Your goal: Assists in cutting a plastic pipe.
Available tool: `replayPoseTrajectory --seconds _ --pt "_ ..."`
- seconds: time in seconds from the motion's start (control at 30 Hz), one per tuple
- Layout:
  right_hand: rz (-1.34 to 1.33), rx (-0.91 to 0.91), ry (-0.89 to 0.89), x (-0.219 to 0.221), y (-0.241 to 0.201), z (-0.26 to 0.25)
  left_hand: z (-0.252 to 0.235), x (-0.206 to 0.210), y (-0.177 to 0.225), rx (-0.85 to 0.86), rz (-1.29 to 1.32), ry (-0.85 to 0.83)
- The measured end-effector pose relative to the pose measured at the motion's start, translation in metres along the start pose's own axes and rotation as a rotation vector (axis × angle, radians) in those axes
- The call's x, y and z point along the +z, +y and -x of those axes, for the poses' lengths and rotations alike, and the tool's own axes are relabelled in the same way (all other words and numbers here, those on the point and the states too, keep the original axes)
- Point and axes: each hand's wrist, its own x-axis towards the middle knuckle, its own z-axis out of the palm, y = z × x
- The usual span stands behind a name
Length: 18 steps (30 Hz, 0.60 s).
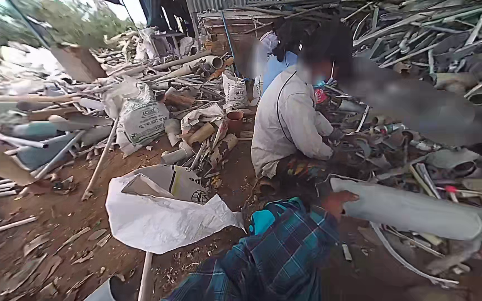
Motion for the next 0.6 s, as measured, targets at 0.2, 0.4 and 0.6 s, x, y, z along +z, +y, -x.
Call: replayPoseTrajectory --seconds 0.2,0.4,0.6 --pt "0.025 -0.224 -0.108 0.000 -0.061 0.078 -0.013 0.005 -0.020 0.145 0.045 0.065" --pt "0.072 -0.158 -0.091 -0.001 -0.053 0.049 -0.021 -0.002 -0.025 0.228 0.066 0.003" --pt "-0.080 0.148 -0.105 -0.012 -0.026 0.007 -0.030 -0.007 -0.030 0.270 0.075 -0.008"
